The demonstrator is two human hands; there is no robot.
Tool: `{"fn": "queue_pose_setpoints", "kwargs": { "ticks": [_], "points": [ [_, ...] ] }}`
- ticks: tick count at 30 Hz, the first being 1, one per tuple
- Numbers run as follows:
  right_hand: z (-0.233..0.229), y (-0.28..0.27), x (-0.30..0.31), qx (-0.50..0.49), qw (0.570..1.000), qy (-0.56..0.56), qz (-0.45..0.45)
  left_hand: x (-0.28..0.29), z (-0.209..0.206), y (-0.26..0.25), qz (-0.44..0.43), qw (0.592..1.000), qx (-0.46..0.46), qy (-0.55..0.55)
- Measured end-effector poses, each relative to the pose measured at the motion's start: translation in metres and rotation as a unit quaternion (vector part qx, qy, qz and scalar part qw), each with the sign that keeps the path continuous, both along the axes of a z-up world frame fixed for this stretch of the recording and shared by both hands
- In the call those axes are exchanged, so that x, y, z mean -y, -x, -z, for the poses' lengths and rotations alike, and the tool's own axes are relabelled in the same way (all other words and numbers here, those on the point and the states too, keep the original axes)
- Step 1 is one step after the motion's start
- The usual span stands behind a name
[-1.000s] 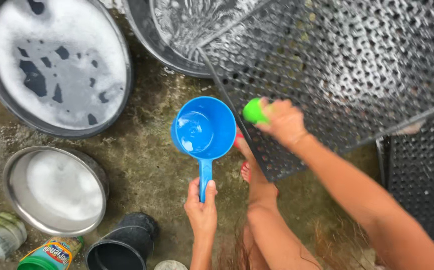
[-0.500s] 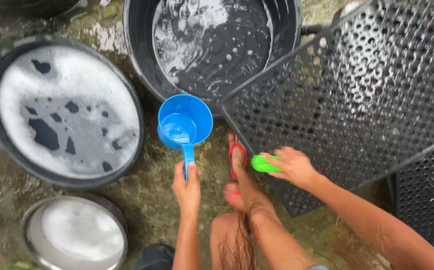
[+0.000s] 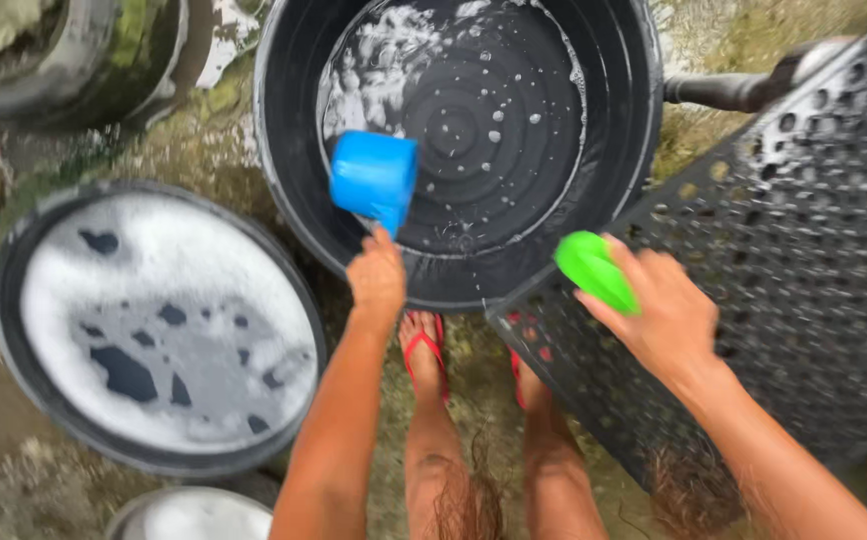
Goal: The person cleans rubber floor mats by hand. The person uses a green brush to scrub the mats, pours water from a blue scoop over them, and flips the mats over to clean both sides.
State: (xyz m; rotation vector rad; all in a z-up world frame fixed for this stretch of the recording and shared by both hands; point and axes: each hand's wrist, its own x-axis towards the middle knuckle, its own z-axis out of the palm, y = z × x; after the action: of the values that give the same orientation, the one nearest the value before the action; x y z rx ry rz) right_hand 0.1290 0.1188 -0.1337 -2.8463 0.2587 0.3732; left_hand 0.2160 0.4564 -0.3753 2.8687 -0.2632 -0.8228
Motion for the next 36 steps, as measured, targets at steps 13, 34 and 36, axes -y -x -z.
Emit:
{"fn": "queue_pose_setpoints", "kwargs": {
  "ticks": [13,34,36],
  "points": [
    [0.014,0.053,0.065,0.109,0.974,0.094,0.172,0.075,0.084,0.028,-0.253,0.914,-0.090,0.304],
    [0.035,0.049,-0.111,-0.069,0.997,0.010,-0.012,-0.048,-0.293,0.132,-0.308,0.913,-0.158,0.216],
    [0.026,0.066,-0.114,-0.053,0.998,-0.005,-0.026,-0.055,-0.287,0.147,-0.327,0.902,-0.176,0.222]
  ]
}}
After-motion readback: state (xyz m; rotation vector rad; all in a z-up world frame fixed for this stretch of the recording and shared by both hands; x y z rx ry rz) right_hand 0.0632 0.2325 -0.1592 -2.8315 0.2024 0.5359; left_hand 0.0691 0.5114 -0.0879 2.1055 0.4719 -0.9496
